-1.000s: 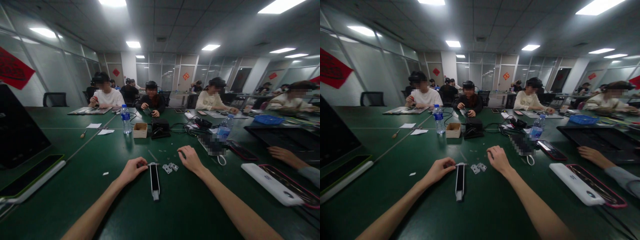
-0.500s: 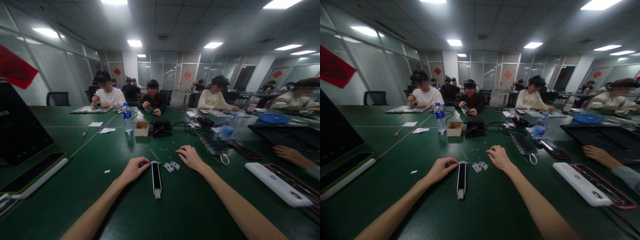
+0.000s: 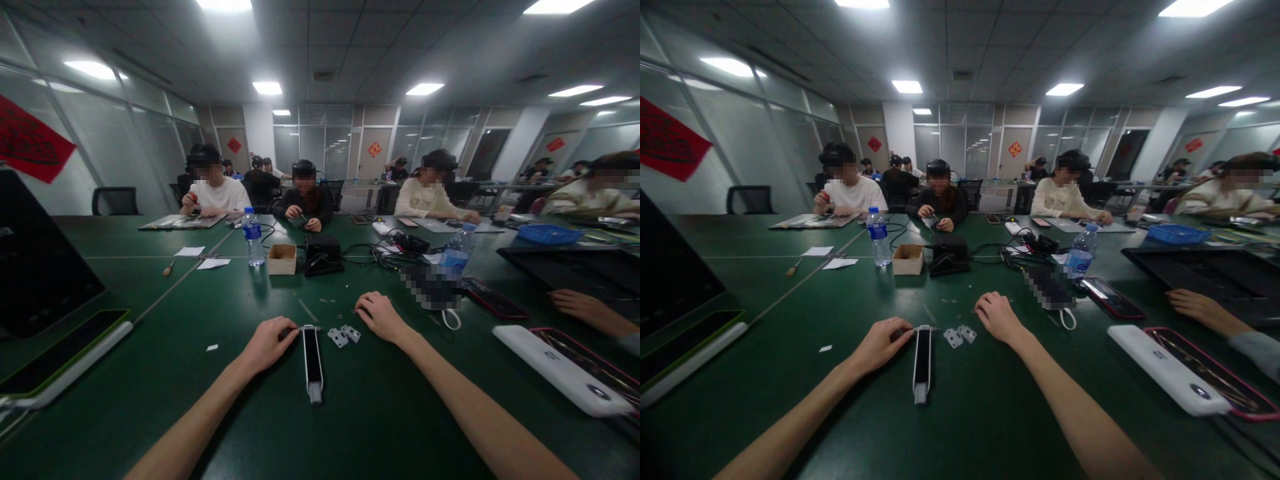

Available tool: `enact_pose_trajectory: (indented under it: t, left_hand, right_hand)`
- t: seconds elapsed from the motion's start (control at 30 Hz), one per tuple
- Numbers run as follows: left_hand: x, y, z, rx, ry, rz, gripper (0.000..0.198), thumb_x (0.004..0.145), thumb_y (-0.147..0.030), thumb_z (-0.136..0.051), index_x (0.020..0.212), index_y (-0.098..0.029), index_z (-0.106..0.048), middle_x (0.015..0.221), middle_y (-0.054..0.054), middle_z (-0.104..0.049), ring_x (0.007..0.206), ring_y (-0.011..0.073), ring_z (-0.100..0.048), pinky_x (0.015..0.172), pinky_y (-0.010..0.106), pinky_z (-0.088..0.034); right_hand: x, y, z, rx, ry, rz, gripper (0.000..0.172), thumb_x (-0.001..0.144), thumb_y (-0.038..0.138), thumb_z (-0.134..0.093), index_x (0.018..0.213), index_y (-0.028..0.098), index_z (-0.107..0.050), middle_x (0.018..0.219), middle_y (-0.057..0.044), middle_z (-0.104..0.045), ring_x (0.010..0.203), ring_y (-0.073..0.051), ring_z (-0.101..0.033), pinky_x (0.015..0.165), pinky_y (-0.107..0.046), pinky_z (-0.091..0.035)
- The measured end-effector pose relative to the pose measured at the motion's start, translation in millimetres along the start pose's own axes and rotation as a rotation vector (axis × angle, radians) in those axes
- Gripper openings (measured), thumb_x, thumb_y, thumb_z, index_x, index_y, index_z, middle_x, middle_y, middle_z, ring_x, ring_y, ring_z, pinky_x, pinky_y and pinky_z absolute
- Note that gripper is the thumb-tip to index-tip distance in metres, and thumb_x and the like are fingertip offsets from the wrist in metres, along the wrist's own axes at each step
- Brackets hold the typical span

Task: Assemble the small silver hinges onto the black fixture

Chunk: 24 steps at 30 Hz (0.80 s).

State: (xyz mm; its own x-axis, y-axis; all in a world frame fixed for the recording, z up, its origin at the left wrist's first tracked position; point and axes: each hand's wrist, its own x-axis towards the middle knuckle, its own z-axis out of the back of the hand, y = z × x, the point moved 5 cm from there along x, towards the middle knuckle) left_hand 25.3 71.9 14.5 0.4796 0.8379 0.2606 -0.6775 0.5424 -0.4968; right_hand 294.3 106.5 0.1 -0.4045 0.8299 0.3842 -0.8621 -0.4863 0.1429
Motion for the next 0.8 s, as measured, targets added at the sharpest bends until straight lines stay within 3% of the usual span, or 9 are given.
enact_pose_trajectory:
  t: [0.27, 0.4, 0.47, 0.63, 0.8]
  left_hand:
    - [1.6, 3.7, -2.7, 0.005, 0.01, -0.019, 0.025, 0.09, -0.034, -0.046, 0.091, -0.019, -0.065, 0.085, 0.004, -0.065, 0.073, 0.0165, -0.058, 0.07, 0.027, -0.044]
    - [1.4, 1.9, -3.1, 0.035, 0.01, -0.028, 0.025, 0.09, -0.033, -0.045, 0.091, -0.019, -0.065, 0.085, 0.004, -0.065, 0.073, 0.0162, -0.059, 0.068, 0.026, -0.044]
    - [1.3, 0.9, -3.4, 0.038, 0.01, -0.035, 0.024, 0.09, -0.032, -0.045, 0.09, -0.019, -0.065, 0.084, 0.004, -0.065, 0.073, 0.0164, -0.059, 0.068, 0.026, -0.044]
    - [2.1, 0.8, -3.4, 0.009, -0.003, -0.031, 0.023, 0.089, -0.032, -0.046, 0.09, -0.019, -0.065, 0.085, 0.004, -0.065, 0.075, 0.0174, -0.059, 0.07, 0.027, -0.045]
    - [1.7, 1.1, -3.7, 0.012, 0.02, -0.021, 0.023, 0.09, -0.031, -0.044, 0.094, -0.019, -0.064, 0.088, 0.004, -0.065, 0.078, 0.0171, -0.06, 0.073, 0.028, -0.047]
  right_hand:
    - [-1.8, -3.8, 2.4, -0.02, 0.01, -0.08, 0.024, 0.092, 0.028, -0.042, 0.097, 0.018, -0.062, 0.102, -0.009, -0.061, 0.096, -0.021, -0.051, 0.08, -0.036, -0.039]
    - [9.4, -43.8, 4.2, -0.072, -0.005, -0.293, 0.035, 0.095, 0.032, -0.032, 0.109, 0.017, -0.06, 0.112, -0.012, -0.058, 0.104, -0.024, -0.05, 0.085, -0.038, -0.038]
    - [20.2, -74.0, 0.8, -0.093, 0.064, -0.462, 0.037, 0.095, 0.03, -0.03, 0.117, 0.017, -0.057, 0.119, -0.013, -0.055, 0.108, -0.025, -0.048, 0.086, -0.038, -0.037]
    - [60.4, -123.2, -18.1, -0.105, 0.158, -0.567, 0.038, 0.092, 0.025, -0.035, 0.121, 0.019, -0.058, 0.118, -0.017, -0.053, 0.106, -0.029, -0.049, 0.086, -0.04, -0.038]
    - [90.2, -147.8, -41.4, -0.163, 0.144, -0.688, 0.042, 0.092, 0.028, -0.032, 0.13, 0.027, -0.051, 0.121, -0.017, -0.046, 0.112, -0.032, -0.043, 0.089, -0.046, -0.034]
